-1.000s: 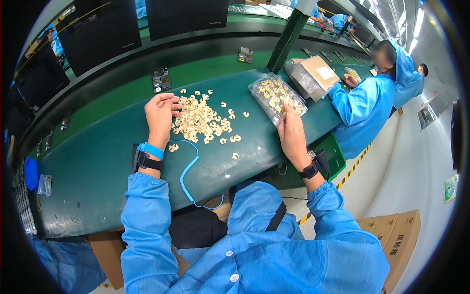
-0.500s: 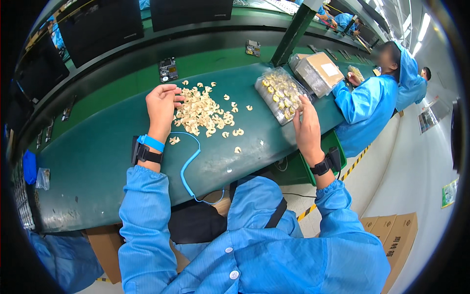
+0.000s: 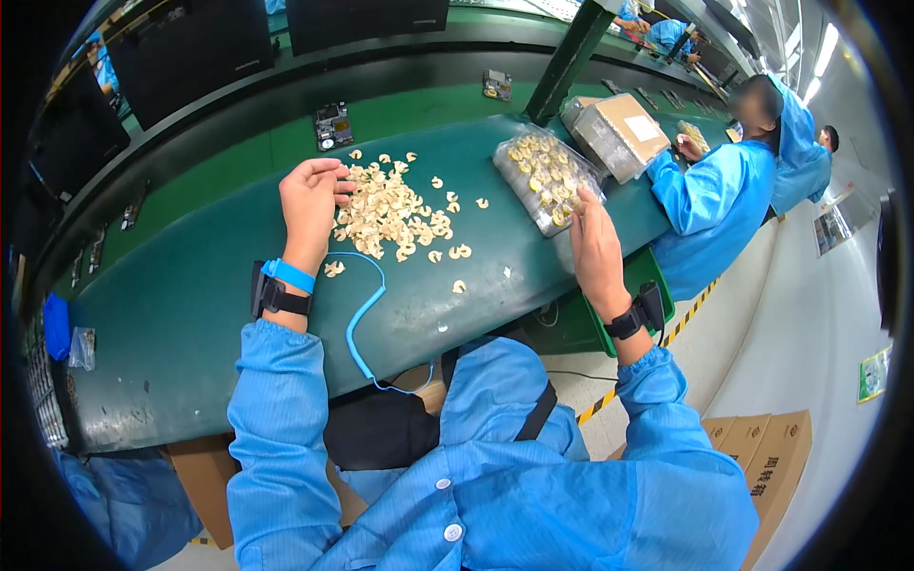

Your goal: Manually assemble small electronic components onto a printed circuit board at a factory workstation.

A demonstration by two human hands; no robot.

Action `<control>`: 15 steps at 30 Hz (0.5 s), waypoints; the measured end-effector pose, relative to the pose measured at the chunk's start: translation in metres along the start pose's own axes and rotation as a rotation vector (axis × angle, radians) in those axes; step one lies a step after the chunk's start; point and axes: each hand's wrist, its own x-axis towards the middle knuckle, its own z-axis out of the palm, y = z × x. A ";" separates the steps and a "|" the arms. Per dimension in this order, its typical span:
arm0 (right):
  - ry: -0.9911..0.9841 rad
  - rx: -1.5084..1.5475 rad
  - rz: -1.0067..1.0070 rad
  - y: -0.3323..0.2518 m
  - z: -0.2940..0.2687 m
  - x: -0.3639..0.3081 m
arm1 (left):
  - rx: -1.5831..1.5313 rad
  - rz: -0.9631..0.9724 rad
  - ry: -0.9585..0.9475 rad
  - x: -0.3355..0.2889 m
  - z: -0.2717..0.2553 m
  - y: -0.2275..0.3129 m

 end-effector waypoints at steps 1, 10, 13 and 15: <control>-0.010 0.002 -0.007 0.002 0.000 0.002 | 0.020 0.013 -0.016 0.001 0.001 0.000; 0.195 -0.004 -0.105 0.001 -0.030 0.037 | 0.008 0.007 -0.010 0.000 0.002 -0.001; -0.087 -0.003 -0.003 0.010 -0.005 0.004 | -0.008 0.010 -0.009 0.000 0.002 -0.001; -0.066 -0.006 -0.083 0.017 0.001 0.003 | -0.020 0.010 0.004 0.001 0.003 -0.001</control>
